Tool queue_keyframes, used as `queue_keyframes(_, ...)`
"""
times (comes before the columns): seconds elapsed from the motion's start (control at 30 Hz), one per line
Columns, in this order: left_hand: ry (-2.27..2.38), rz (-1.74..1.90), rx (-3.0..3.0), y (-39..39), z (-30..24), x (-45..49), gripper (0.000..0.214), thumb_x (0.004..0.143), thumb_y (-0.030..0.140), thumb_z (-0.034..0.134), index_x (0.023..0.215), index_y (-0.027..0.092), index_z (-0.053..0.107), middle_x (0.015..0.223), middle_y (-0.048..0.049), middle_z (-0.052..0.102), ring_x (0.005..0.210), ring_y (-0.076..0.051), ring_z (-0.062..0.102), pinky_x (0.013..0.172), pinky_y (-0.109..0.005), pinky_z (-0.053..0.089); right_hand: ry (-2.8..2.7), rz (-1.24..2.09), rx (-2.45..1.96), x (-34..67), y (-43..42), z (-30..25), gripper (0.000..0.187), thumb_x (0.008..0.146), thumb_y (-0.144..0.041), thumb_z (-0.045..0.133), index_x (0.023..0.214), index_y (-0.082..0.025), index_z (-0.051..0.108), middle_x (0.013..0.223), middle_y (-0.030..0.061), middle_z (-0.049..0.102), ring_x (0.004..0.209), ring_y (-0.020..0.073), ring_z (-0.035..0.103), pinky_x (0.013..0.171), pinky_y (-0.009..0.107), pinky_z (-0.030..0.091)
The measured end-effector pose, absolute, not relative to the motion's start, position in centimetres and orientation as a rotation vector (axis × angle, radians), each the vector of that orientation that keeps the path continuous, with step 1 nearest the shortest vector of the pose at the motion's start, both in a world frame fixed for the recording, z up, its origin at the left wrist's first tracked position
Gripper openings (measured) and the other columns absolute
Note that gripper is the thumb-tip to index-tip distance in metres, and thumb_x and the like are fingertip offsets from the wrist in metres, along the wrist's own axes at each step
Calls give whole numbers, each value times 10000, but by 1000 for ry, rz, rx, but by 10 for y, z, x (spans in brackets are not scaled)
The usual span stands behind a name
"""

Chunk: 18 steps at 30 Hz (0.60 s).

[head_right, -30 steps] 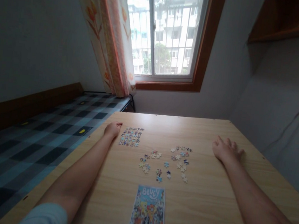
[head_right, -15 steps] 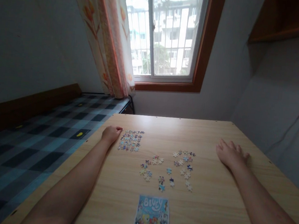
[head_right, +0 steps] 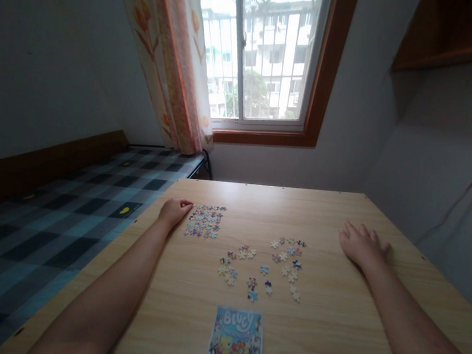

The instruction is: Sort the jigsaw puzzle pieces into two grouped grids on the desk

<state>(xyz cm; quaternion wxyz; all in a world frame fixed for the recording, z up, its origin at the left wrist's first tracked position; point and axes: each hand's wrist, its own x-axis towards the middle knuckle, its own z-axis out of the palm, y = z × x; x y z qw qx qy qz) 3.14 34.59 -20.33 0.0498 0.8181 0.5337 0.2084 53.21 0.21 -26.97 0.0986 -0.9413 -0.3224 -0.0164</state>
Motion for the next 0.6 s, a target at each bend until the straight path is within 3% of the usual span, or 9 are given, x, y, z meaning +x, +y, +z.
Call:
queue_keyframes(0.1, 1617, 635, 2499, 348, -204, 31, 249, 858, 357, 665, 996, 235, 832, 1002, -67, 793, 961, -238, 710, 870, -290, 519, -858, 13, -2826, 527, 2, -266, 674, 979, -561, 184, 1546, -308, 447, 1638, 98, 339, 1494, 405, 305, 1150, 749, 229)
queue_keyframes(0.6, 1622, 628, 2467, 354, -207, 31, 290, 848, 390, 646, 1007, 230, 829, 975, -69, 795, 955, -238, 712, 848, -283, 524, -857, 23, -2824, 526, 1, -262, 681, 980, -565, 177, 1548, -299, 443, 1645, 96, 325, 1497, 404, 290, 1155, 746, 211)
